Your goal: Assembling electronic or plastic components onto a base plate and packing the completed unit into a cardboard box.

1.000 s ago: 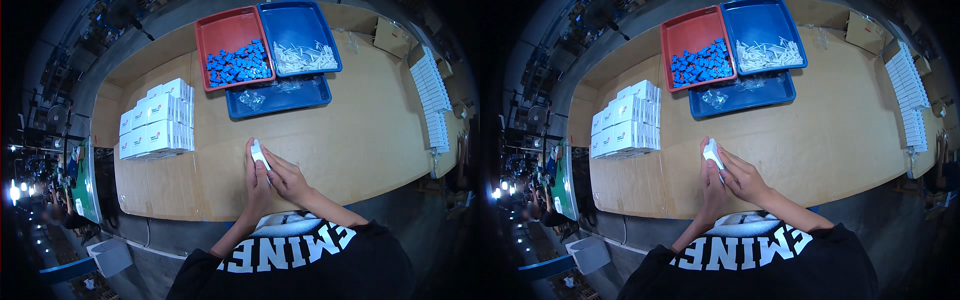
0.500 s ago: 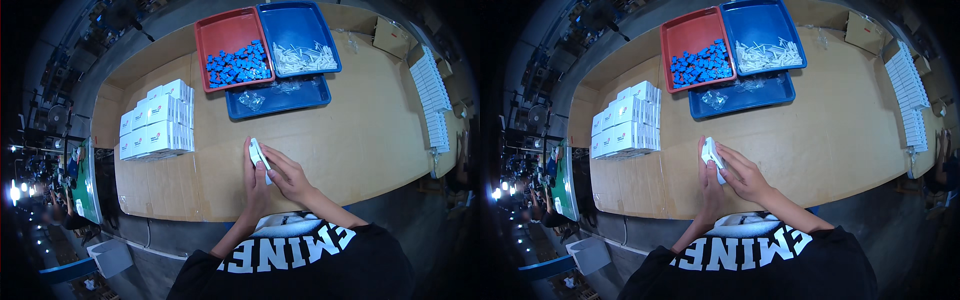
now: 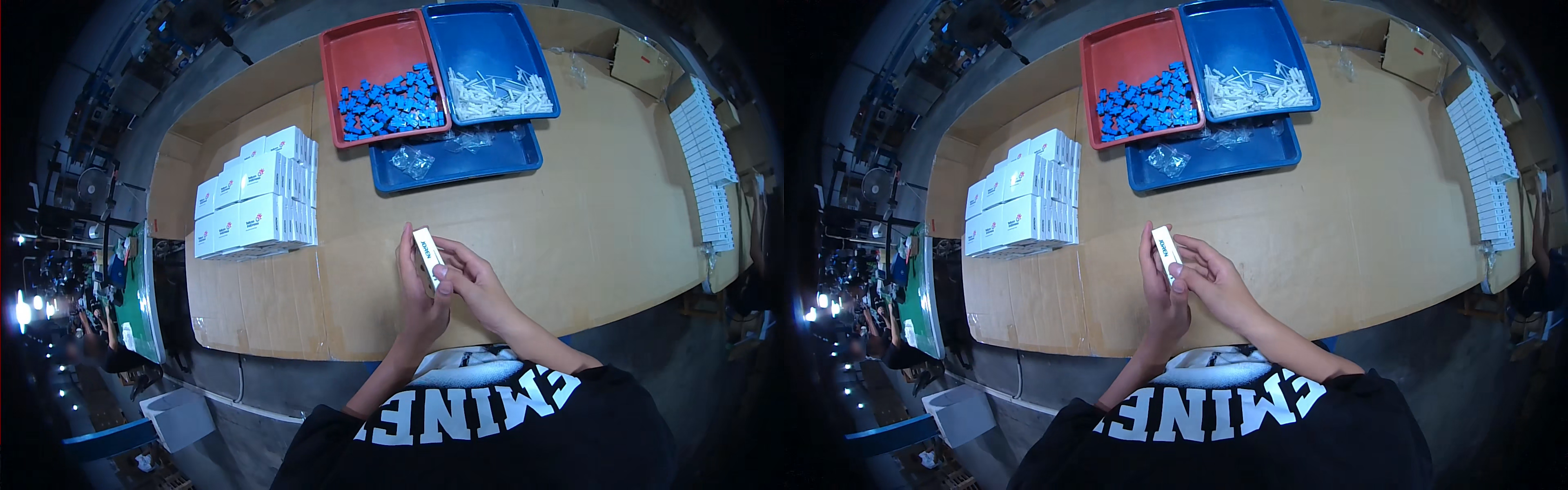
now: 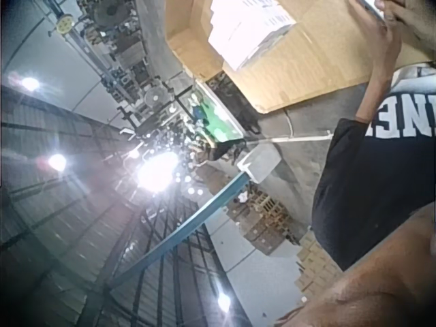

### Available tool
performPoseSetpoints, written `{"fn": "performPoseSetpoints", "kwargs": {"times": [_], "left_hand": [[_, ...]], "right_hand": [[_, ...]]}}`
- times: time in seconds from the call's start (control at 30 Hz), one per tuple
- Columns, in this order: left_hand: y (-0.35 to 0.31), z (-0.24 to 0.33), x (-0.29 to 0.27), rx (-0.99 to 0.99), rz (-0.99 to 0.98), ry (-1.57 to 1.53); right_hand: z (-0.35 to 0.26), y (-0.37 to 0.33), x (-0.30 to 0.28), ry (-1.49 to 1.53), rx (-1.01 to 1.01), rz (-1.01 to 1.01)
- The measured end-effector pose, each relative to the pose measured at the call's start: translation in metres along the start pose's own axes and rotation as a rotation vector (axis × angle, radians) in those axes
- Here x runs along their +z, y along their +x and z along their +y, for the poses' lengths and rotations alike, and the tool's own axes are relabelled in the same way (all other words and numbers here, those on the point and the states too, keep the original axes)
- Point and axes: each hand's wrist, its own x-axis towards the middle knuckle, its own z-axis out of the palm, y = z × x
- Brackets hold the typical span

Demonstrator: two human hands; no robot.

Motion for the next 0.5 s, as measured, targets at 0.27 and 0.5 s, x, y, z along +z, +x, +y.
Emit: {"fn": "performPoseSetpoints", "kwargs": {"times": [0.27, 0.5], "left_hand": [[0.000, -0.005, -0.002, 0.177, 0.139, 0.135], [-0.002, -0.008, 0.000, 0.264, 0.236, 0.069]], "right_hand": [[0.018, -0.004, 0.013, -0.041, -0.090, -0.012], [0.019, -0.013, 0.020, -0.213, -0.259, -0.013]]}}
